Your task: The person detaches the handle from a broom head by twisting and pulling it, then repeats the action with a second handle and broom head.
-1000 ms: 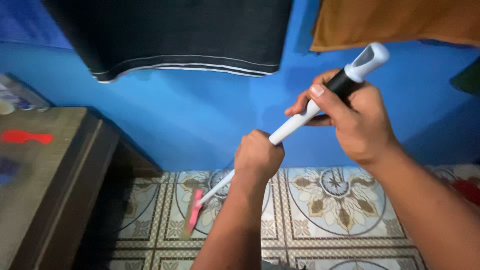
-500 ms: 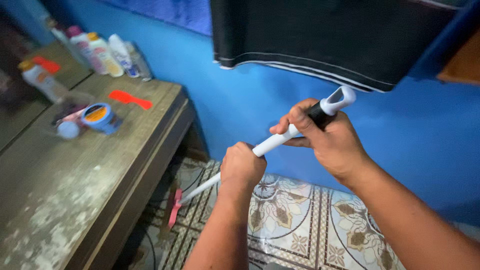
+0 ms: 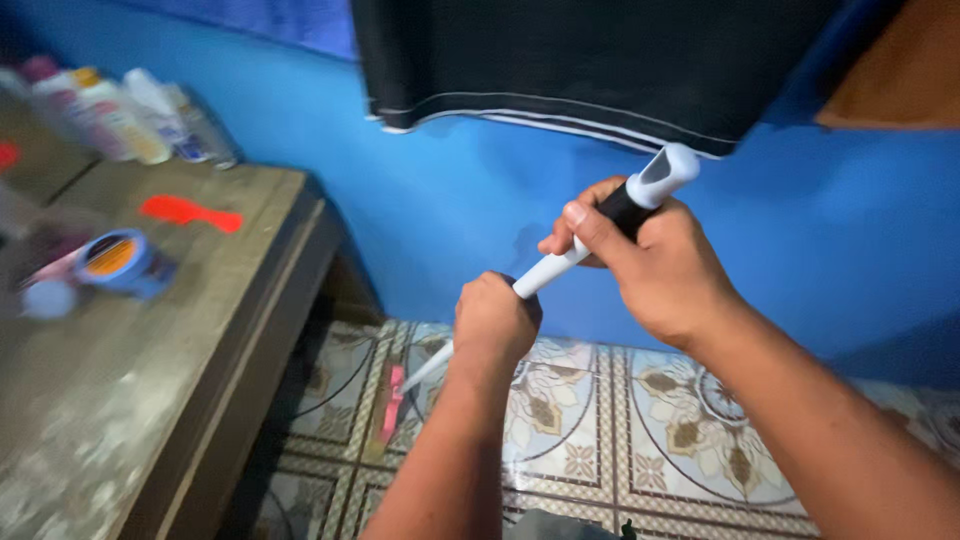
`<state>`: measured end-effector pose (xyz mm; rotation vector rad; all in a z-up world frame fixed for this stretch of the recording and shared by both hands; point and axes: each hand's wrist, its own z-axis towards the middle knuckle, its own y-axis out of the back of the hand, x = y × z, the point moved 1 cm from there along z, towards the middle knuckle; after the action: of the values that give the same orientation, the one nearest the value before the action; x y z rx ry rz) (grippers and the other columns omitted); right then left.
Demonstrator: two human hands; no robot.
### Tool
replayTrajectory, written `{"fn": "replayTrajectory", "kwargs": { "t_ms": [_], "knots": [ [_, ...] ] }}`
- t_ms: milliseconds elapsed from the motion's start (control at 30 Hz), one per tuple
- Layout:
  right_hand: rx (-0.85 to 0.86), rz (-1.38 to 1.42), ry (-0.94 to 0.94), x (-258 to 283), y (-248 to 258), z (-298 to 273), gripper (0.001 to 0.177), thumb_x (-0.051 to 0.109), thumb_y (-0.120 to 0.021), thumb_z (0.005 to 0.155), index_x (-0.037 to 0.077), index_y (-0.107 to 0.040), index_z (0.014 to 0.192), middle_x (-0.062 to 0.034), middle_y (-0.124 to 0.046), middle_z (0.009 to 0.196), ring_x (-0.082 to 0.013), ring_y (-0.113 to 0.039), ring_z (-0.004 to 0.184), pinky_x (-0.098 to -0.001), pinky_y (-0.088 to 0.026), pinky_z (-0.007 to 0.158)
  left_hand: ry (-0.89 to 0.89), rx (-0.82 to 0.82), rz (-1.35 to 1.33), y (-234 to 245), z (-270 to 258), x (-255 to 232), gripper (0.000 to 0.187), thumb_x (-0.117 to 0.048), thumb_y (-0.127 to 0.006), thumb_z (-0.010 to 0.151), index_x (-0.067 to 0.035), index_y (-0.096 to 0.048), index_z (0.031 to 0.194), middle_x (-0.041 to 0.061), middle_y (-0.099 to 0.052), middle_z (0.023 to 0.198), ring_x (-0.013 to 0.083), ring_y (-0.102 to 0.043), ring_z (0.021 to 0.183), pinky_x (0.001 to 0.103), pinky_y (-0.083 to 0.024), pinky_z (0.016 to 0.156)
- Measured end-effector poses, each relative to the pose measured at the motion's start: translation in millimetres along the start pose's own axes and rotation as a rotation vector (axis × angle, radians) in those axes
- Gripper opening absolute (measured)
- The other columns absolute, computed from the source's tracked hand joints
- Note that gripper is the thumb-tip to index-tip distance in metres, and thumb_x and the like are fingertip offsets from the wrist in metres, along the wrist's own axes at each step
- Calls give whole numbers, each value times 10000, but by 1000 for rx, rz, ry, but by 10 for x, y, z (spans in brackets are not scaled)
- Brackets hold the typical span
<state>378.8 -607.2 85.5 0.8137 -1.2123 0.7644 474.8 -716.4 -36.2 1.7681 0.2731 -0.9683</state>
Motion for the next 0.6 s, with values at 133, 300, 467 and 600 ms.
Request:
{"fn": "replayTrajectory", "kwargs": {
  "t_ms": [133, 300, 467, 600],
  "knots": [
    [-104, -7, 58, -13, 517, -155, 169, 172, -604, 1012, 7, -583, 983, -89, -687, 901, -220, -751, 925, -403, -642, 914, -155, 75, -11, -376, -37, -463, 219, -244, -700, 840, -53, -781, 910, 255, -741, 871, 435, -727, 875, 470, -588, 812],
    [-116, 36, 174, -10, 1012, -362, 157, 164, -587, 1038, 24, -576, 968, -85, -653, 860, -219, -704, 926, -413, -567, 913, -149, 219, -6, -709, -125, -989, 230, -231, -712, 840, -49, -785, 960, 254, -737, 938, 405, -731, 927, 469, -591, 818],
    [-89, 127, 197, 68, 1183, -332, 199, 179, -570, 1070, 35, -561, 933, -75, -608, 824, -232, -672, 863, -451, -587, 961, -138, 182, 5, -701, -212, -1202, 248, -249, -734, 825, -42, -777, 954, 229, -738, 984, 407, -717, 972, 474, -571, 866],
    [18, 174, 184, 111, 974, -186, 190, 193, -557, 1065, 42, -559, 948, -75, -605, 838, -228, -653, 858, -455, -570, 972, -49, 139, -2, -483, -209, -995, 265, -263, -711, 845, -30, -771, 958, 235, -748, 992, 414, -724, 972, 478, -570, 875]
  ]
}}
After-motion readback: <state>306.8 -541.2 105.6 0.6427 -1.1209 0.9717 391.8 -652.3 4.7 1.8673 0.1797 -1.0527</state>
